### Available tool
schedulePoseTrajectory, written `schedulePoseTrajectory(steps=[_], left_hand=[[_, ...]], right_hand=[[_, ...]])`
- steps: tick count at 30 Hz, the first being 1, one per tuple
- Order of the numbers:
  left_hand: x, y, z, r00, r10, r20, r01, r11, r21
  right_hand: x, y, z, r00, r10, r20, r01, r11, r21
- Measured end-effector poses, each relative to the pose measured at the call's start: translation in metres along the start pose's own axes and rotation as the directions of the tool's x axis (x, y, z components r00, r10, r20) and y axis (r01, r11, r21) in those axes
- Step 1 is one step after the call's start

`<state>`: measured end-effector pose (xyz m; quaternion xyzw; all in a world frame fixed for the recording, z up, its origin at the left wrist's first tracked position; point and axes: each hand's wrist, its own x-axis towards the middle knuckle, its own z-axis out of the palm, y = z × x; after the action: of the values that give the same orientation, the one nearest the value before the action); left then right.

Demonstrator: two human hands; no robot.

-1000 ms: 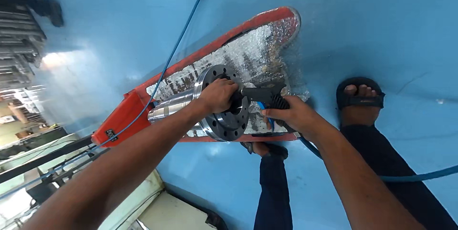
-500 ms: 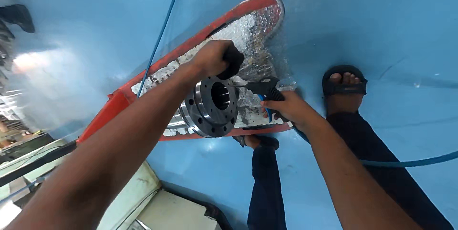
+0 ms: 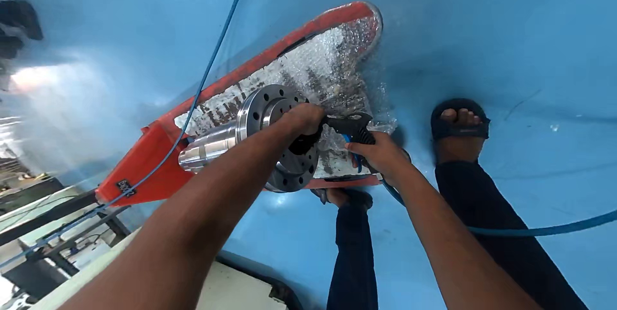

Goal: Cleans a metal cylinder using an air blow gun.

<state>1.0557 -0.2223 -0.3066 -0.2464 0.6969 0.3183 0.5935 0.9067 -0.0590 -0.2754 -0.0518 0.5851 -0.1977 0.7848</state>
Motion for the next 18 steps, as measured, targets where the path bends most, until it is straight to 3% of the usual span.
schedulePoseTrajectory(steps=[18], left_hand=[[-0.0039,0.0017,-0.0003,0.999,0.033,-0.008,-0.033,0.999,0.009]], right_hand=[[-0.0025,-0.0032,-0.0005,0.999,0.022,0.027,-0.021,0.999,-0.025]])
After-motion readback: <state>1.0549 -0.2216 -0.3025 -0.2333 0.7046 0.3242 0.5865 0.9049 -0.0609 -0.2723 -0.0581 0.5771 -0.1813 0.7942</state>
